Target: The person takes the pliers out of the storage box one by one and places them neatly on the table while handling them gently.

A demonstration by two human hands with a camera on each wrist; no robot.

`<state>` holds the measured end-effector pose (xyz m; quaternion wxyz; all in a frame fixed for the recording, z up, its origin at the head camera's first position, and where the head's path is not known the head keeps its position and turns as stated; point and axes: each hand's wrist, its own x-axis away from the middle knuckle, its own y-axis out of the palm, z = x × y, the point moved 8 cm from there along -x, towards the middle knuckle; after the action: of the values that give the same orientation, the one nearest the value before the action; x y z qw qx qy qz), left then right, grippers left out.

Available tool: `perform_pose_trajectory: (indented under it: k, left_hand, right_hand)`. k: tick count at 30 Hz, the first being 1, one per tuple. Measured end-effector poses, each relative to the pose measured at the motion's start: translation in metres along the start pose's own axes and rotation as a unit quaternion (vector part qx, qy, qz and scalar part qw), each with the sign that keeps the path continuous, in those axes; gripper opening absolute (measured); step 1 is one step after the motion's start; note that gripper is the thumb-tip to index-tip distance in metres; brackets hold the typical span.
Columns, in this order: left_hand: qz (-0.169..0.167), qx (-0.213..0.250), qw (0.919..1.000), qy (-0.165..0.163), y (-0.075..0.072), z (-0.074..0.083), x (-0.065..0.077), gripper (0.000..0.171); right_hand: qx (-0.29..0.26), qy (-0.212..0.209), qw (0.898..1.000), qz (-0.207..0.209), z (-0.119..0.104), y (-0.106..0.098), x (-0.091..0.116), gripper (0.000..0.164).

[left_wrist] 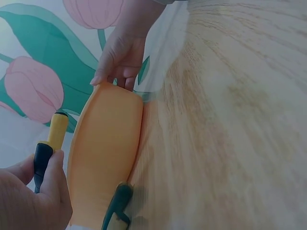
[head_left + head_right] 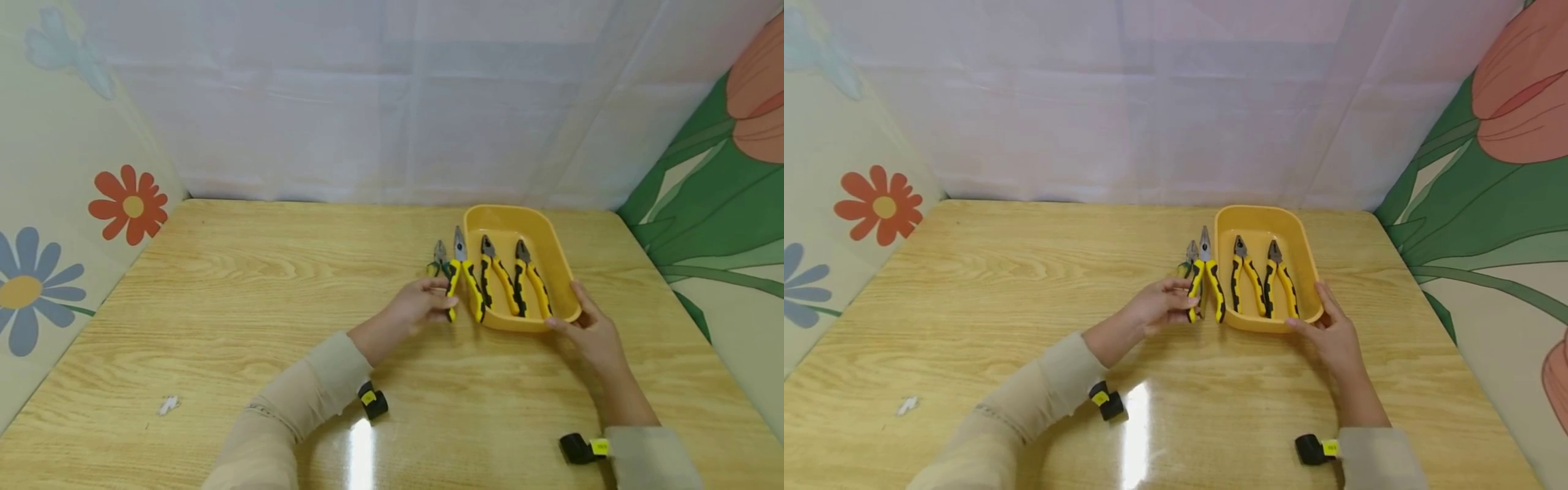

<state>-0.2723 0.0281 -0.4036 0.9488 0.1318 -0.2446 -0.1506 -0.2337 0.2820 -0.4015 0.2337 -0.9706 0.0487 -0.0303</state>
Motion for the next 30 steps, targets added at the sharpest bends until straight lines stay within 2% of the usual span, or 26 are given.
perform_pose_trajectory:
  k: [13,24,30]
  left_hand:
    - [0.001,-0.003,1.0,0.005,-0.006,0.002,0.003,0.042]
    - [0.013,-0.018,0.9997,0.011,-0.013,-0.001,0.002,0.039]
    - [0.017,-0.01,0.9996,0.018,-0.016,-0.002,0.002,0.038]
  right_hand:
    - [0.004,0.016,1.0,0.001,0.003,-0.002,-0.002,0.078]
    - [0.012,-0.004,1.0,0.0,-0.002,0.0,-0.001,0.078]
    - [0.012,0.003,1.0,0.0,-0.001,0.0,0.0,0.078]
